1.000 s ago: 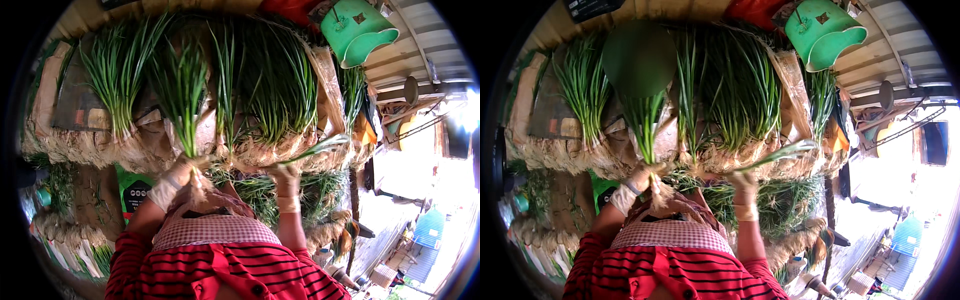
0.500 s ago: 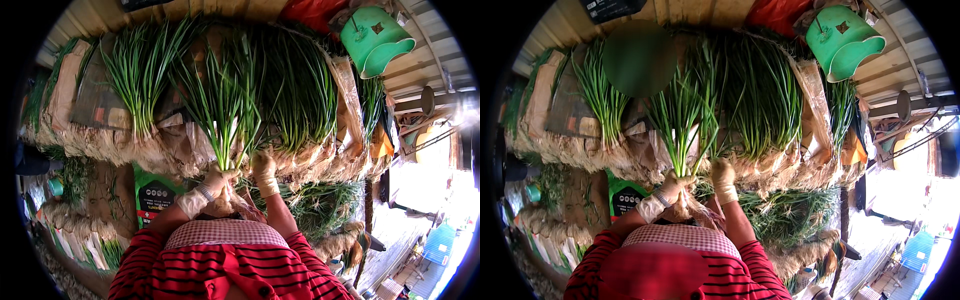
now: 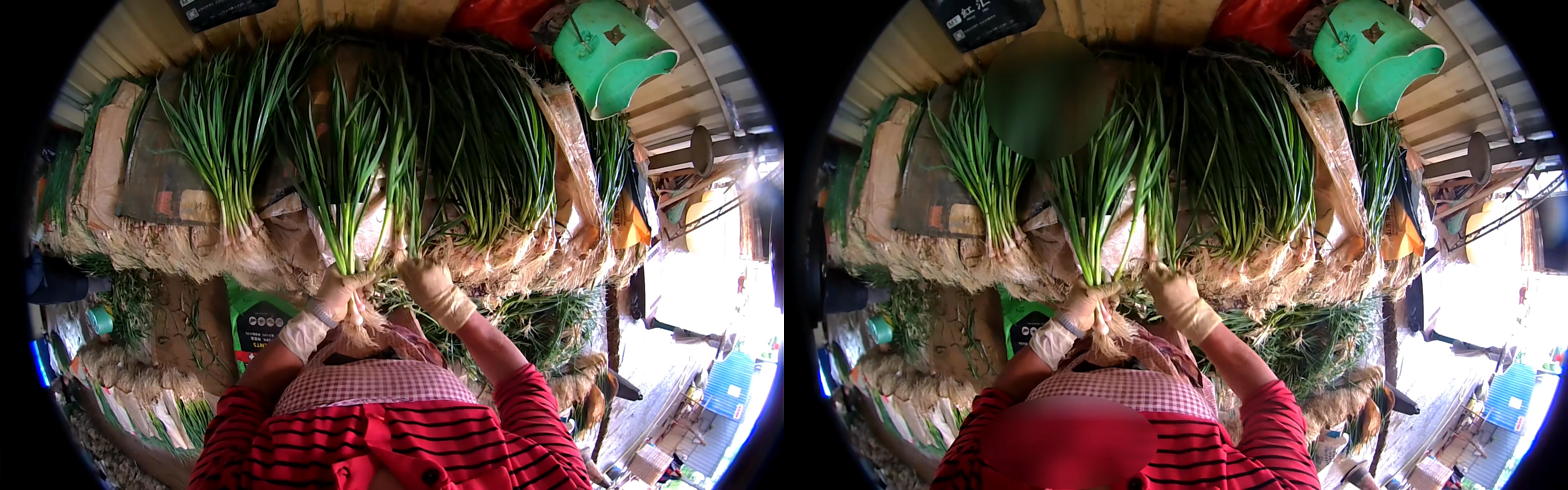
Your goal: The person gathers long green leafy vegetables into a bunch, secures them by hand, and adds more to the bundle while working over a produce-sorting area.
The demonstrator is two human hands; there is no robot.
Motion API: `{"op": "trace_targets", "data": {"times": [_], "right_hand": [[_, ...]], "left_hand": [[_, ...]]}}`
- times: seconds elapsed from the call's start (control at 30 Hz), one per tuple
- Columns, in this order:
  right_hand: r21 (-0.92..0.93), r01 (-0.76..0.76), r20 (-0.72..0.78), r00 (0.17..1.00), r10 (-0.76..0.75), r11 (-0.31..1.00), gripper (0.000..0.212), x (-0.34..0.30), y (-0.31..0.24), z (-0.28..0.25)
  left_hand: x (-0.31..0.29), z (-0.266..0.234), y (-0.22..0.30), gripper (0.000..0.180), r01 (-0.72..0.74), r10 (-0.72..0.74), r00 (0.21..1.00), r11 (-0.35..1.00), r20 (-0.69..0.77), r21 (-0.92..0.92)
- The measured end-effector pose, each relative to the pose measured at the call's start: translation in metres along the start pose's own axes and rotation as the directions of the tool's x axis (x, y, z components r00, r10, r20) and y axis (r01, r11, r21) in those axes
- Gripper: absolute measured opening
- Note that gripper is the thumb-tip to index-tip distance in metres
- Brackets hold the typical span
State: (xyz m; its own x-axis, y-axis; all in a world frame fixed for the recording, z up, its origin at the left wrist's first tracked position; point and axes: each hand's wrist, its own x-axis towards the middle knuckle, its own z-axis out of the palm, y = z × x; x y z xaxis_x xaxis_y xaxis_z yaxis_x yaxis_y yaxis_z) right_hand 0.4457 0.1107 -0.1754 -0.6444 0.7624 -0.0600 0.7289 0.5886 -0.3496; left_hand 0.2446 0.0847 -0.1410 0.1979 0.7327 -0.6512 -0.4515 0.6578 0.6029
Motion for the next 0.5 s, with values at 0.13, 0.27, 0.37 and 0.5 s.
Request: {"op": "trace_targets", "data": {"times": [0.13,0.27,0.37,0.5], "right_hand": [[-0.013,0.298,0.332,0.902,-0.277,0.955,0.021,-0.056,-0.001,0.018],[0.26,0.078,-0.139,0.989,-0.043,0.962,0.024,0.012,0.001,0.033],[0.94,-0.196,0.26,0.942,0.215,-0.278,0.037,0.07,-0.012,0.009],[0.932,-0.11,0.256,0.875,0.411,-0.346,0.013,0.09,-0.024,0.015]], "left_hand": [[0.0,-0.006,0.006,0.014,-0.014,0.017,0.998,0.998,0.052,-0.062],[0.004,-0.01,0.002,0.02,0.068,-0.053,0.991,0.99,0.121,-0.124],[0.0,-0.003,0.006,0.023,0.112,-0.095,0.986,0.987,0.135,-0.118],[-0.001,0.001,0.004,0.022,0.107,-0.081,0.986,0.978,0.146,-0.18]]}}
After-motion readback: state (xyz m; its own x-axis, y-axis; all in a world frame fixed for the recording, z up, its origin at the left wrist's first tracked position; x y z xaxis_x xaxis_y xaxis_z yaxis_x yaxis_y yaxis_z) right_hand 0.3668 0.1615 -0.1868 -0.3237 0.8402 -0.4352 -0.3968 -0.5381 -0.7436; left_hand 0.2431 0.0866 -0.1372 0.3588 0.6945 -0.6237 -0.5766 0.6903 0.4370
